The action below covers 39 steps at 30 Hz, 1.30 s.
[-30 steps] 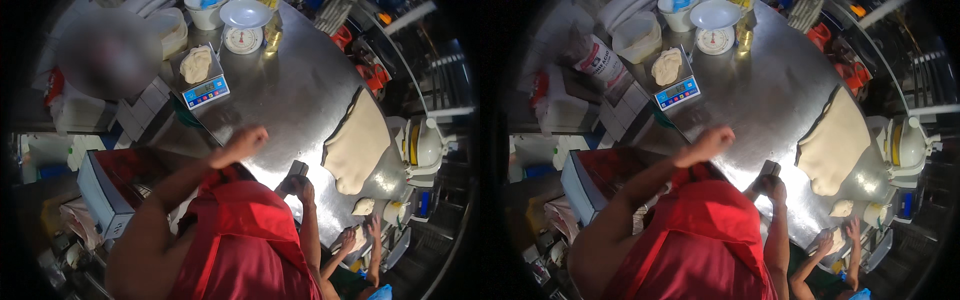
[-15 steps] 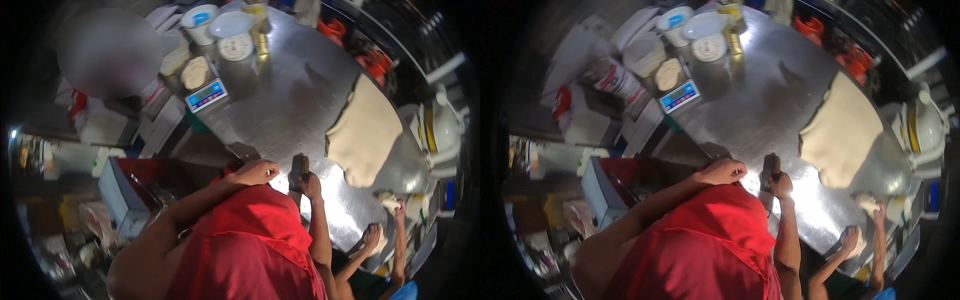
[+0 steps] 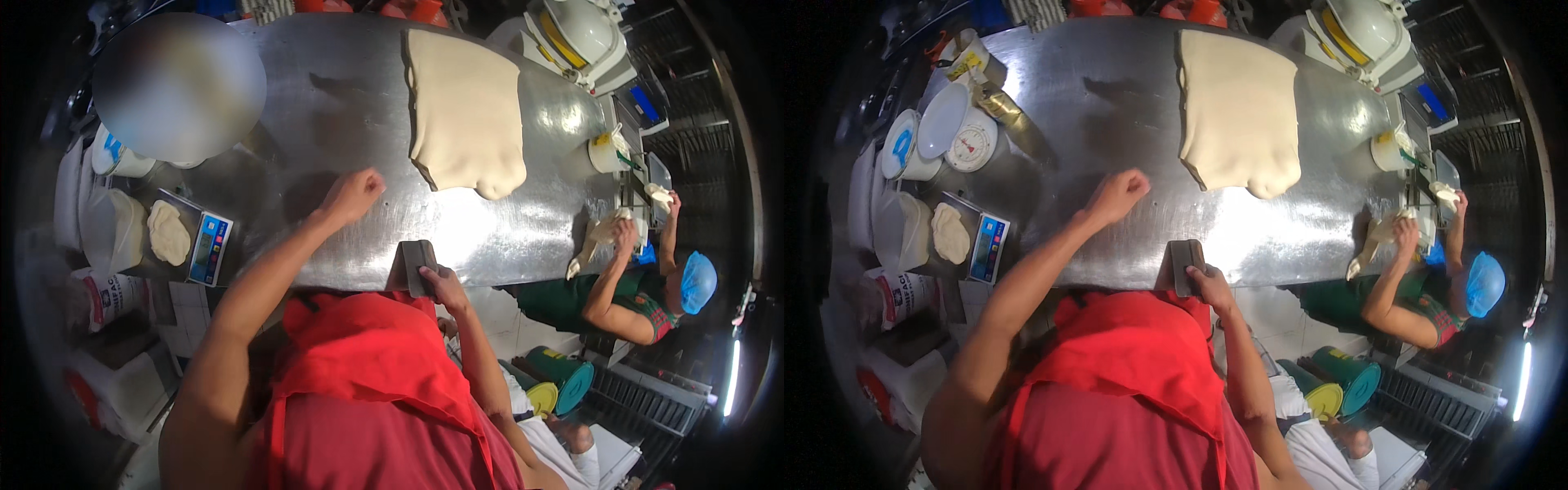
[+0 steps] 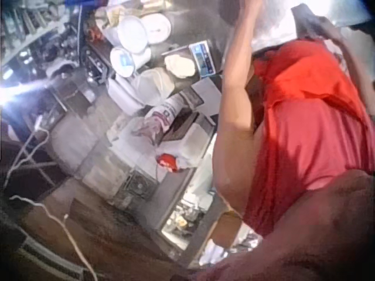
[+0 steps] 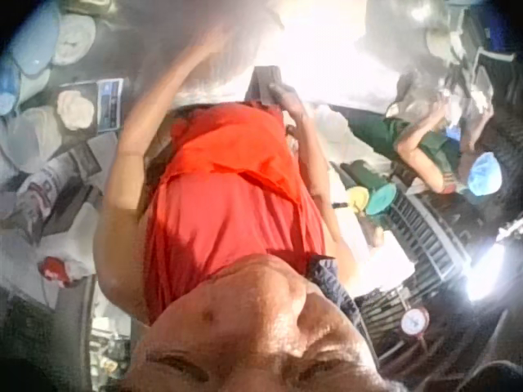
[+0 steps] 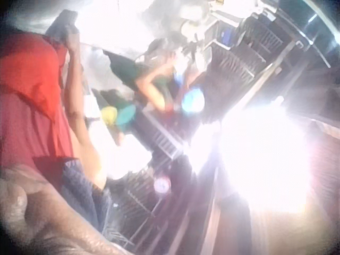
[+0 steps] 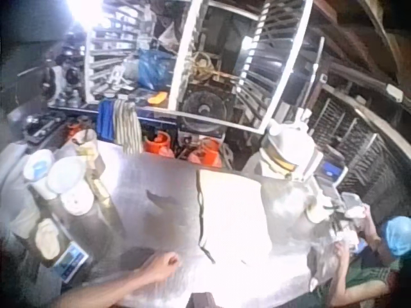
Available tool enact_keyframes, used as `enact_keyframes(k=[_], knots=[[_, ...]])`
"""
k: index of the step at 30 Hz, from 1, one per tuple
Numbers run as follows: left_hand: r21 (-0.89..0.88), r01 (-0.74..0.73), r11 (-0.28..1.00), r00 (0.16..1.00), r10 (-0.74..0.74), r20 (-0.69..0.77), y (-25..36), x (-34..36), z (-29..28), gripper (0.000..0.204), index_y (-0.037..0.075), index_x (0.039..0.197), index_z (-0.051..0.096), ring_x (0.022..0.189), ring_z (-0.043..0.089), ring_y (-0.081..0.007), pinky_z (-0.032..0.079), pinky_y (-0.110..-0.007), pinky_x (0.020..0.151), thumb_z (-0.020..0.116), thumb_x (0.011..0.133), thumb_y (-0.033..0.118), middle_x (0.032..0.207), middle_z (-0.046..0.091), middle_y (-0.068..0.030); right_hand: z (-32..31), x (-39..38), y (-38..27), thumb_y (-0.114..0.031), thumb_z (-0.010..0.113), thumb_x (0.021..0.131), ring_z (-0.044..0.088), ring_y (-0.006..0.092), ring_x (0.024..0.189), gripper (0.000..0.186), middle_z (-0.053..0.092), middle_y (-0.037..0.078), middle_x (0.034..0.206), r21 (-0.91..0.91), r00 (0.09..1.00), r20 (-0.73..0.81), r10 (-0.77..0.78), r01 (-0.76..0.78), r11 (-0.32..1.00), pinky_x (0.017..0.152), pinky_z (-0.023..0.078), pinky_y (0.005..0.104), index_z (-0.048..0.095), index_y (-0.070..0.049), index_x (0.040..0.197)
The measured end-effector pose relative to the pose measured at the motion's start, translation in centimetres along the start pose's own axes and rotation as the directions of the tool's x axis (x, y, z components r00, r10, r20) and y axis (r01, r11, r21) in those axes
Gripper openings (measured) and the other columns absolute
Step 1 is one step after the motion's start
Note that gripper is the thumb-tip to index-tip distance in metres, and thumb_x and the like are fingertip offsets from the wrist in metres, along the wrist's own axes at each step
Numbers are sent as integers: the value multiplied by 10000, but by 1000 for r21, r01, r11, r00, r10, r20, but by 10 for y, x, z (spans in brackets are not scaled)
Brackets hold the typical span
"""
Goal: The person portions and weighs dough by cutting pieces from a larger slab with a bench scraper, weighing each piece on a digital scale, and setting the weighed portions aside on a metal table.
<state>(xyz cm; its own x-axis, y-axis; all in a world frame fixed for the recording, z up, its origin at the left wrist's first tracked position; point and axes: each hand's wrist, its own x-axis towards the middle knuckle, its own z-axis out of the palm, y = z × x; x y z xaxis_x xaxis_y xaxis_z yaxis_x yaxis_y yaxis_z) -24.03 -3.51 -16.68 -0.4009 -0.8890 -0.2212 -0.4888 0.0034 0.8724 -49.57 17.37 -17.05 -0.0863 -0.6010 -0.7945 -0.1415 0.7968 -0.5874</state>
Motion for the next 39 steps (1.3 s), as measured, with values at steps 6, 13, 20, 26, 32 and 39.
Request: enact_keyframes(k=[6,13,20,26,32,39], knots=[[248,105,963,888,21,-460,-16,136,112,577,-16,1188,686,1089,696,-375,537,-429,978,855,819,394,1142,729,-239,-37,-23,-35,-286,662,1032,525,85,549,279,598,15,748,388,992,40,-119,94,917,473,413,253,569,-24,1052],[-45,216,975,941,-221,-258,-31,126,102,355,-16,1011,694,843,703,-239,547,-383,782,862,810,225,900,740,-164,-72,49,-102,-266,593,1044,654,564,857,361,682,340,890,-609,741,-15,-672,526,594,705,499,616,398,-29,1234],[1,195,981,919,-182,-351,13,87,114,172,17,940,675,760,707,-288,538,-385,743,801,879,117,821,733,-139,-52,169,-172,-222,560,1016,696,480,753,260,703,268,787,-827,628,193,-754,518,219,664,543,571,421,-11,1077],[93,283,955,893,-227,-388,-29,65,93,198,62,1055,679,1024,712,-342,542,-467,896,735,873,113,1063,728,-179,-31,145,-115,-322,552,1020,726,470,900,486,732,273,988,-865,772,240,-588,445,231,749,576,571,499,-4,1383],[14,-114,993,839,104,-535,-5,-43,-64,232,33,1118,705,1164,644,-281,565,-426,904,710,887,27,1052,705,-172,-65,98,9,-330,553,1050,715,346,854,409,716,199,982,-296,891,137,-433,454,841,750,574,441,580,2,1288],[-121,-25,992,691,-70,-719,-83,-208,-288,373,55,1284,653,972,688,-116,535,-251,800,713,924,-21,1117,725,-42,-70,125,45,-298,592,1036,648,230,577,343,691,132,885,-678,881,4,-473,350,646,489,507,372,583,23,1158]])
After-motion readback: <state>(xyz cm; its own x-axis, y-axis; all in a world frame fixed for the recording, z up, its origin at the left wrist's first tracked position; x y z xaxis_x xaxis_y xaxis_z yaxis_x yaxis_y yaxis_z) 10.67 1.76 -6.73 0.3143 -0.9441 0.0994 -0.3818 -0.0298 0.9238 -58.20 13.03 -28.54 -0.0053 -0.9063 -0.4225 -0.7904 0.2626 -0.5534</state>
